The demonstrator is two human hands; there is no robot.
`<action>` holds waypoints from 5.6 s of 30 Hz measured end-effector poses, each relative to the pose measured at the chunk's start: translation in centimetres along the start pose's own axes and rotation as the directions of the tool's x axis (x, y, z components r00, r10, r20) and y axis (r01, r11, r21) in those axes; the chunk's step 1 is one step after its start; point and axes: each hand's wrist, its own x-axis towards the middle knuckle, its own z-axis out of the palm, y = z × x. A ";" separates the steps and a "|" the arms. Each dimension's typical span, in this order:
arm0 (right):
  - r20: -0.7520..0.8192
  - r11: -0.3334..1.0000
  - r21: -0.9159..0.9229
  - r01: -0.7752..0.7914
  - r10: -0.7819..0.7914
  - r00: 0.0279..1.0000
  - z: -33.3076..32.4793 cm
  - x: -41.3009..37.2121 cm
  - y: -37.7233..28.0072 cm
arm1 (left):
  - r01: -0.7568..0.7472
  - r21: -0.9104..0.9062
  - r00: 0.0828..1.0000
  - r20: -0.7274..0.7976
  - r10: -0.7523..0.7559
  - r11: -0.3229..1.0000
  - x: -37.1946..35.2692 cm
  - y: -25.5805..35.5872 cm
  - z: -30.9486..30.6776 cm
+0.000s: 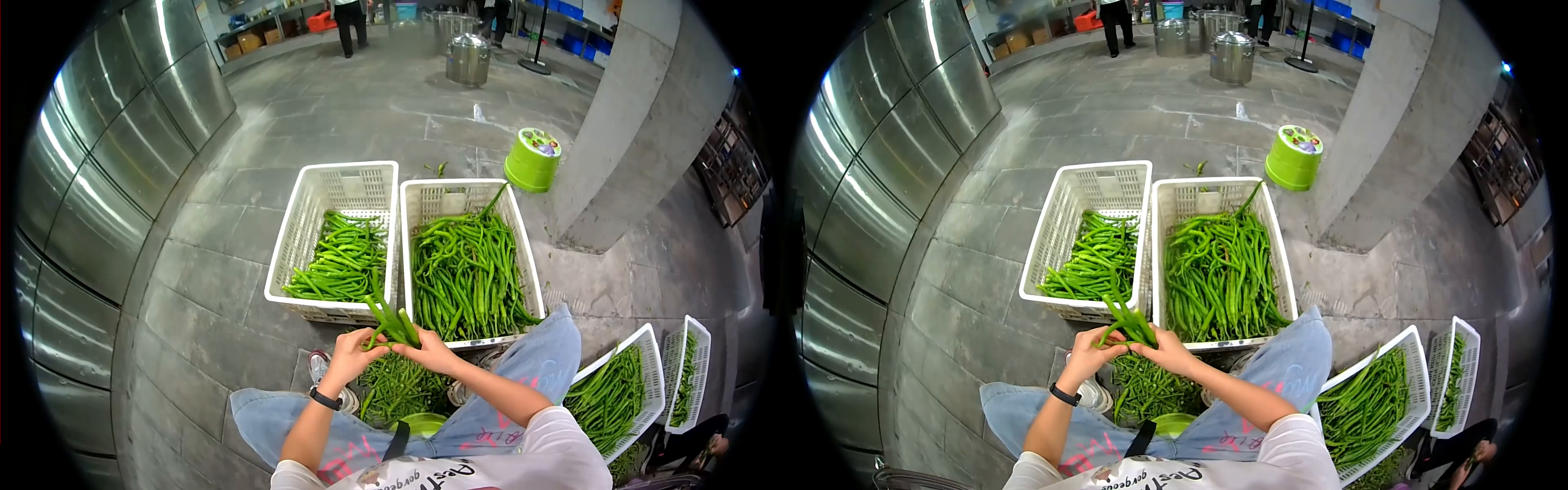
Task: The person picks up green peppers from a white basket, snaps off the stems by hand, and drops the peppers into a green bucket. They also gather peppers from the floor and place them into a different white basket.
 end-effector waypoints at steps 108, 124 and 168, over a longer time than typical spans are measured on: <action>0.335 0.904 0.182 -0.387 0.313 0.889 3.4 -1.0 -0.6 | -0.072 -0.953 0.885 -0.197 -0.423 0.293 0.6 -1.6 0.3; -0.023 0.843 0.520 -0.138 0.175 0.984 -4.8 1.4 -3.0 | -0.130 -0.747 0.924 -0.330 -0.194 0.652 0.5 2.4 -4.6; 0.262 0.798 0.313 -0.516 0.450 0.854 0.1 0.3 0.3 | 0.056 -0.983 0.952 0.000 -0.305 0.175 0.9 -1.7 0.9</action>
